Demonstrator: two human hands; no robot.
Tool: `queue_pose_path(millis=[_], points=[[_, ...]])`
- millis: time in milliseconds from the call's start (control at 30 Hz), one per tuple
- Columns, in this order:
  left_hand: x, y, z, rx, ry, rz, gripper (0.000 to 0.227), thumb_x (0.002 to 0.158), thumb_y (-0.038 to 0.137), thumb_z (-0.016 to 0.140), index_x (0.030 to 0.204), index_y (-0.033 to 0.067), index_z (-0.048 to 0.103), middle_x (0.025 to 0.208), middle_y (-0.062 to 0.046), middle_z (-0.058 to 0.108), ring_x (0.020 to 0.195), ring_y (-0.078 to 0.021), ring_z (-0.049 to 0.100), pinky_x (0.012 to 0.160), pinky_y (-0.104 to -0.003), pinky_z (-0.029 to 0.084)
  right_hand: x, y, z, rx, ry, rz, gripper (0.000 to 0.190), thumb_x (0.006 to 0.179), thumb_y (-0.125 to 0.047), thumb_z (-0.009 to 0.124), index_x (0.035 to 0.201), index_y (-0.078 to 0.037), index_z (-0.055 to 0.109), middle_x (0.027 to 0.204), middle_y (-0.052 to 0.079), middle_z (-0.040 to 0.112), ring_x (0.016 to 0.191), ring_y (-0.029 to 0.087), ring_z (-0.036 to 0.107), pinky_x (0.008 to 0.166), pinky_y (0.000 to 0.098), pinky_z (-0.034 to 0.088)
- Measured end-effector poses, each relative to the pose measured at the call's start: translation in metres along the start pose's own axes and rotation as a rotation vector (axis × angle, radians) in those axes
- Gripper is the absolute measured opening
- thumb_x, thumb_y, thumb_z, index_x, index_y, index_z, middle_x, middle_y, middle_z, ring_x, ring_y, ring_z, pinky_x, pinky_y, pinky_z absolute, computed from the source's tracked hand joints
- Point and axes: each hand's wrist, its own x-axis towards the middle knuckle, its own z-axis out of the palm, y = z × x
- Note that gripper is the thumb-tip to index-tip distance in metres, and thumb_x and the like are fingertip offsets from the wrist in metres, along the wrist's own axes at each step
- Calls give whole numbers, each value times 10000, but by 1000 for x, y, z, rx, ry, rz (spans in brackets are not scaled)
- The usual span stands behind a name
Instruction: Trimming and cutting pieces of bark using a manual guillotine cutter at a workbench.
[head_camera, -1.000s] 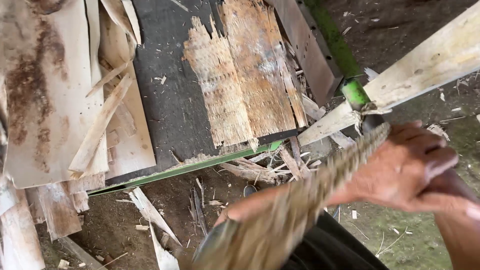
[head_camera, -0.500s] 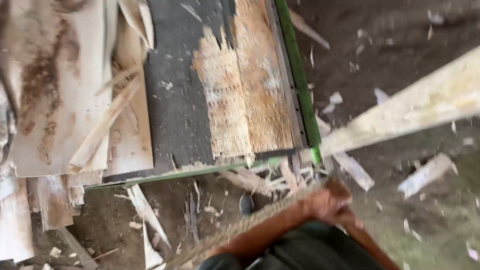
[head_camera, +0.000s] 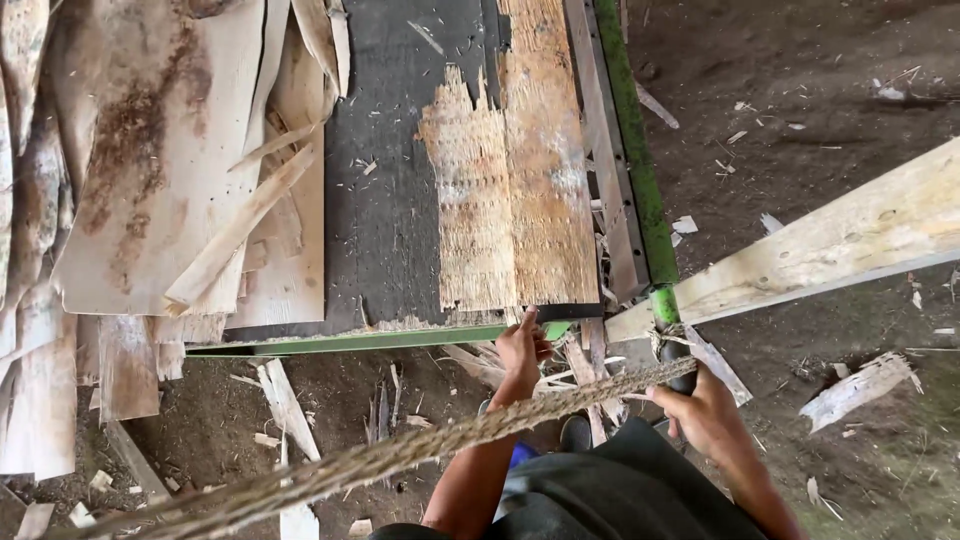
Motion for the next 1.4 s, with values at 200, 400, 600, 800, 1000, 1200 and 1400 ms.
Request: queue_pose_path(millis=[200,400,600,800,1000,1200,1400], points=[[9,8,-5,-91,186,128,390,834,331,854,863,-13,673,678,-117,663,481,-188,615,383,-368,532,4,24,-1,45,-47,-2,431,879,-239,682,1193,22,544,692,147,631,464,214,615,436,381,578],[-11,49,7,-298,189,-35,247,913,260,769,890,15,745,701,-74,689,554,-167,625,472,-335,511,-8,19,-2,365,-61,-125,429,850,-305,690,1147,-28,551,719,95,591,581,219,620,531,396,578],[29,29,-1,-410,127,-111,232,978,221,743,850,45,663,696,-43,639,604,-162,591,583,-370,496,13,61,7,927,-200,-381,591,882,-551,603,1133,-16,628,944,179,703,733,242,688,638,416,596],[49,19,-11,-528,-69,-195,200,991,244,670,860,118,755,643,37,568,534,-86,467,527,-260,373,114,240,120,948,-180,-17,404,1043,-291,581,1164,86,502,1164,292,621,1023,316,698,866,450,613],[66,9,-23,-507,-33,-195,212,1019,219,649,827,130,653,645,31,578,530,-99,479,519,-285,395,133,121,143,567,102,19,730,933,-368,684,1487,12,398,1451,249,538,1177,316,652,945,384,566],[58,18,-14,-538,-66,-230,201,1016,255,695,849,144,697,695,58,639,553,-58,504,527,-238,386,160,76,154,412,352,-178,1071,855,-581,741,1615,12,273,1599,276,378,1339,358,535,985,426,512],[58,29,-8,-493,16,-226,161,968,271,701,908,133,759,653,72,561,524,-54,418,503,-257,327,192,95,176,147,371,-94,985,933,-649,566,1630,-25,258,1654,264,299,1392,389,499,1064,472,499]])
